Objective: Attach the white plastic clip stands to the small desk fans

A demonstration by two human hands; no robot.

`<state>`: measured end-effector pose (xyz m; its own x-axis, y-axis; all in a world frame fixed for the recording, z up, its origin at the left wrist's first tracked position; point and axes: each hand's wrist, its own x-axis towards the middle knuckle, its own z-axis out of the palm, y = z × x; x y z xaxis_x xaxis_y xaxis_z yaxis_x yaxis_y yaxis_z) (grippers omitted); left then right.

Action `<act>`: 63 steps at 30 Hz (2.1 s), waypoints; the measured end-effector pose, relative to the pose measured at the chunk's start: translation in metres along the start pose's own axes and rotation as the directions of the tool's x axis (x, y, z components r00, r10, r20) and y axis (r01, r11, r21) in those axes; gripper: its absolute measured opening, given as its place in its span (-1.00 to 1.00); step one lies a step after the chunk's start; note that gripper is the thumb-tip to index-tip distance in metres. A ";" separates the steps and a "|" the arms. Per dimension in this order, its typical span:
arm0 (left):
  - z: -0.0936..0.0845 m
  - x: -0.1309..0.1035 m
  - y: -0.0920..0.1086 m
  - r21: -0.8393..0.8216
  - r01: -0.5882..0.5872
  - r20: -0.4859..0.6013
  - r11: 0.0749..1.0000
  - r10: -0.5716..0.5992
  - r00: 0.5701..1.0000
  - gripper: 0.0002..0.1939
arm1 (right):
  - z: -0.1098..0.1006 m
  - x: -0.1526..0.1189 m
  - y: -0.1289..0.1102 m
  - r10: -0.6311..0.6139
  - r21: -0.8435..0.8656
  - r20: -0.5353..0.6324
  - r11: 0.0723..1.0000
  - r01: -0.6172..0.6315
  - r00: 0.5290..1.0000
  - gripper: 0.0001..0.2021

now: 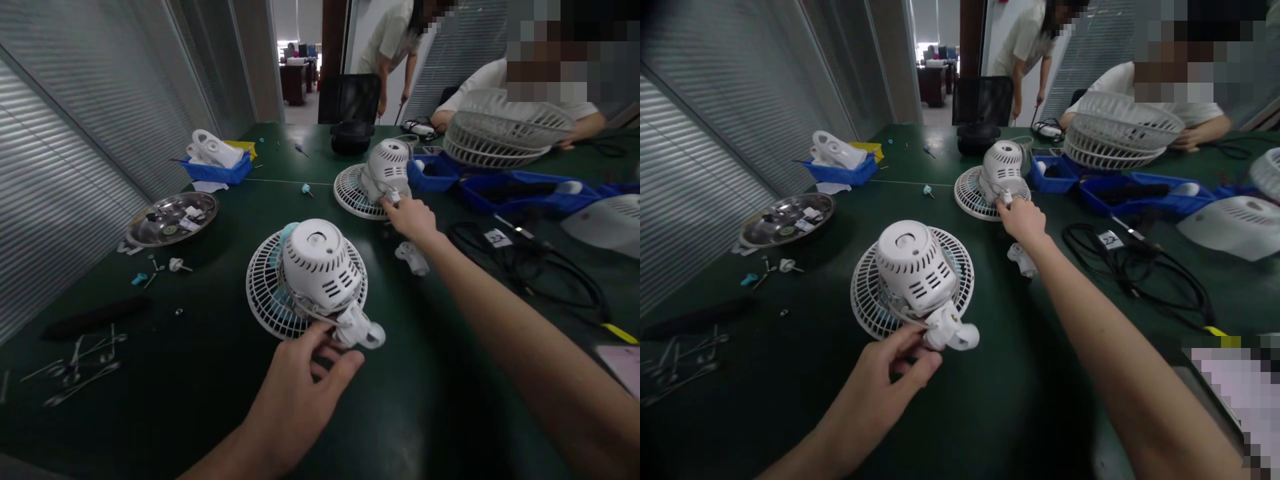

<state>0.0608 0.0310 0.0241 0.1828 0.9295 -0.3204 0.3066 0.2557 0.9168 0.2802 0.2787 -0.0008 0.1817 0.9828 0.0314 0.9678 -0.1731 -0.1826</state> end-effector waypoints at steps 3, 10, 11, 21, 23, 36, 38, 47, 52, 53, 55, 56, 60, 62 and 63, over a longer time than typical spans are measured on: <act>0.007 0.004 0.001 -0.390 0.153 0.186 0.908 -0.085 0.979 -0.60 | -0.002 -0.028 -0.003 0.009 0.015 -0.022 1.000 -0.009 1.000 -0.37; 0.037 0.032 0.006 -0.824 0.352 0.396 0.443 0.006 0.918 -0.52 | -0.005 -0.091 -0.001 -0.018 0.049 -0.063 0.999 0.021 0.998 -0.40; 0.043 0.036 0.007 -0.833 0.343 0.379 0.434 -0.004 0.925 -0.50 | -0.005 -0.098 0.000 -0.025 0.049 -0.063 0.998 0.028 0.998 -0.41; 0.069 0.065 0.015 -0.805 0.144 0.184 0.576 0.012 0.983 -0.39 | -0.006 -0.140 0.006 -0.030 0.009 -0.080 0.999 0.031 0.996 -0.44; 0.066 0.057 0.013 -0.771 0.084 0.126 0.631 0.022 0.992 -0.43 | -0.008 -0.144 0.009 -0.028 0.006 -0.086 1.000 0.029 0.996 -0.45; -0.027 0.053 -0.021 -0.214 -0.125 -0.275 0.969 0.063 0.959 -0.64 | -0.019 -0.187 0.057 -0.090 -0.034 -0.014 0.995 0.089 0.996 -0.43; -0.046 0.063 -0.022 -0.135 -0.137 -0.294 0.981 0.092 0.951 -0.67 | -0.019 -0.188 0.056 -0.102 -0.040 -0.017 0.994 0.101 0.995 -0.45; -0.101 0.131 -0.023 -0.158 -0.259 -0.335 0.953 0.195 0.922 -0.71 | -0.021 -0.184 0.053 -0.123 -0.041 0.003 0.992 0.123 0.992 -0.53; -0.124 0.174 -0.016 -0.205 -0.242 -0.357 0.948 0.158 0.921 -0.63 | -0.021 -0.183 0.053 -0.136 -0.012 0.005 0.991 0.136 0.991 -0.58; -0.130 0.180 -0.015 -0.215 -0.246 -0.366 0.945 0.155 0.918 -0.62 | -0.020 -0.183 0.054 -0.133 -0.005 0.003 0.991 0.133 0.991 -0.58; -0.141 0.193 -0.015 -0.233 -0.253 -0.373 0.939 0.155 0.915 -0.59 | -0.018 -0.182 0.054 -0.132 0.006 0.005 0.991 0.132 0.991 -0.60; -0.148 0.199 -0.015 -0.240 -0.252 -0.373 0.938 0.150 0.916 -0.57 | -0.018 -0.181 0.055 -0.132 0.008 0.007 0.991 0.132 0.991 -0.61; -0.176 0.222 -0.024 -0.244 -0.283 -0.410 0.928 0.166 0.897 -0.47 | -0.015 -0.178 0.056 -0.135 0.025 0.007 0.991 0.135 0.991 -0.61; -0.191 0.232 -0.031 -0.259 -0.353 -0.478 0.899 0.198 0.856 -0.49 | -0.013 -0.177 0.057 -0.133 0.042 0.004 0.990 0.133 0.991 -0.61; -0.197 0.236 -0.034 -0.281 -0.388 -0.507 0.878 0.207 0.837 -0.51 | -0.012 -0.177 0.057 -0.131 0.052 0.002 0.990 0.131 0.991 -0.61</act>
<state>-0.0904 0.2936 -0.0358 -0.2568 0.9655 0.0428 -0.0645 -0.0614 0.9960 0.3057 0.0942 -0.0047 0.0530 0.9972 0.0530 0.9730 -0.0396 -0.2275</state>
